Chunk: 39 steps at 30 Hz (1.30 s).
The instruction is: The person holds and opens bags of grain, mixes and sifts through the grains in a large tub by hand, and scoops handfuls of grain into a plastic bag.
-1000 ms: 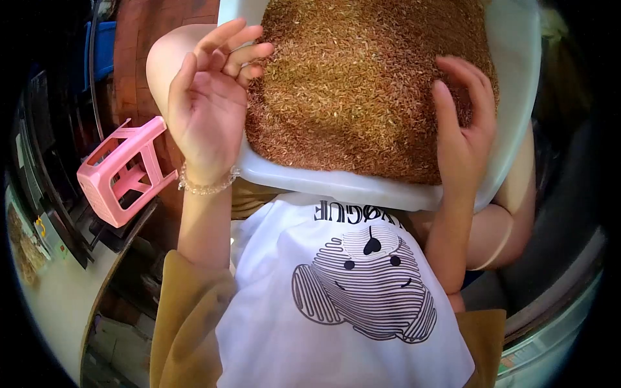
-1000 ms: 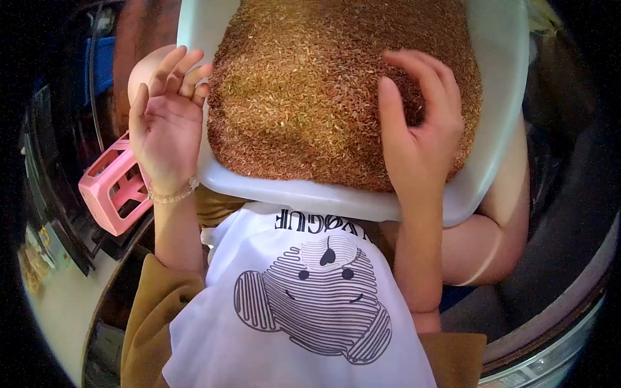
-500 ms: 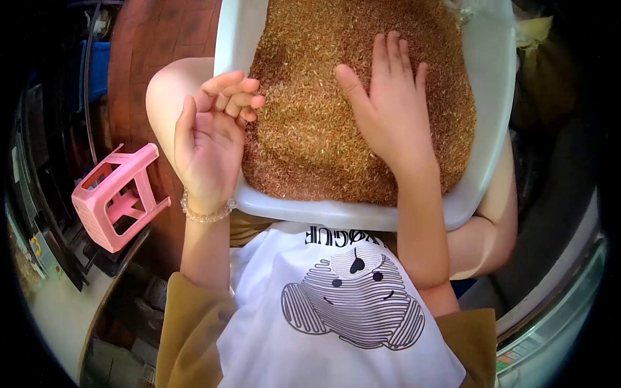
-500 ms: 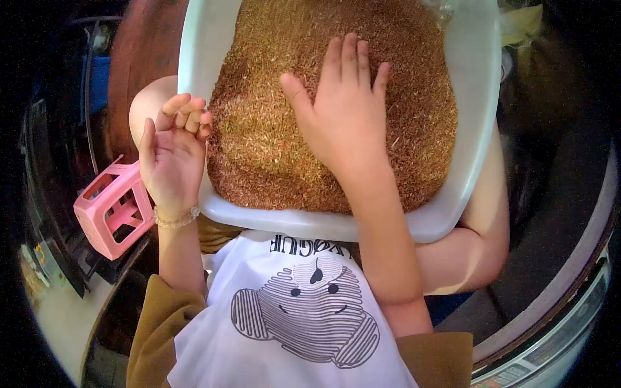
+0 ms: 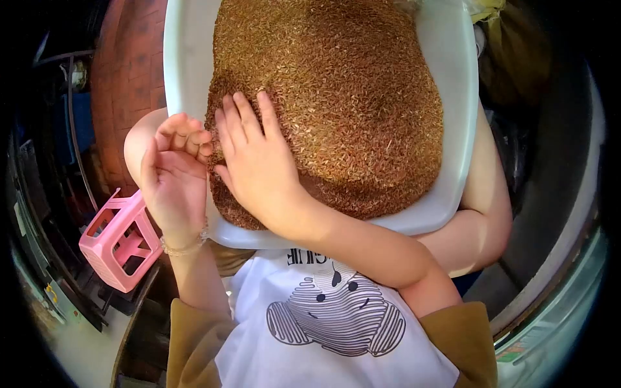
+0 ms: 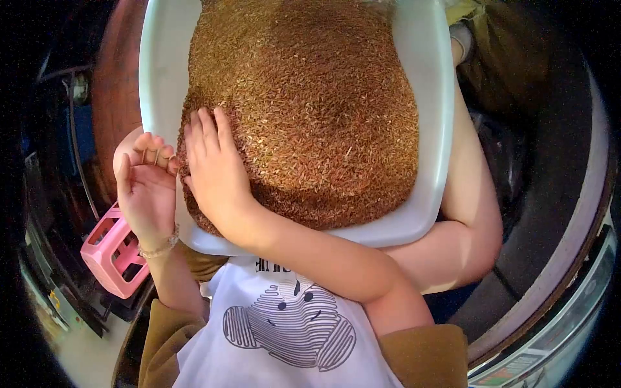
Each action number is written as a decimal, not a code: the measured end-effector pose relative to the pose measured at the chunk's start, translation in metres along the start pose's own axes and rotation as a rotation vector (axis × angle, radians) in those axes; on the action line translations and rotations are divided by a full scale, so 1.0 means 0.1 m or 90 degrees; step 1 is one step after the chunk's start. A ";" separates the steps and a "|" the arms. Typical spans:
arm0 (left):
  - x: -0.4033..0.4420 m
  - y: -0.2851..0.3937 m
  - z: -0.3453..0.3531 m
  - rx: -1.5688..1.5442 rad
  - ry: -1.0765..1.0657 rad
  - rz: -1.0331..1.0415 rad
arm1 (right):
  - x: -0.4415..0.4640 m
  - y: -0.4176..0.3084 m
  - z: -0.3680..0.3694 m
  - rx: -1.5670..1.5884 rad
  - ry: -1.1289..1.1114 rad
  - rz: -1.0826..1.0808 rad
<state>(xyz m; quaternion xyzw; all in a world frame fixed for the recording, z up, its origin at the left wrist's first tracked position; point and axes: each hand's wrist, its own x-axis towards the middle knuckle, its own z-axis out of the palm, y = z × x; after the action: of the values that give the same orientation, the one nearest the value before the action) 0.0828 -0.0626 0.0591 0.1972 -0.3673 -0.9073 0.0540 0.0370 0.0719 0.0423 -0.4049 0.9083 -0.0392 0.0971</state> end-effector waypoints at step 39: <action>0.52 -0.22 0.13 0.172 0.072 0.187 | 0.15 1.46 -0.34 0.398 0.131 -0.134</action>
<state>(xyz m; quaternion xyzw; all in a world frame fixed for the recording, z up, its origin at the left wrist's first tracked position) 0.0310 -0.0505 0.0359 0.1975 -0.5067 -0.8199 0.1790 -0.0859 0.1582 0.0514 -0.4407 0.8108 -0.3661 0.1195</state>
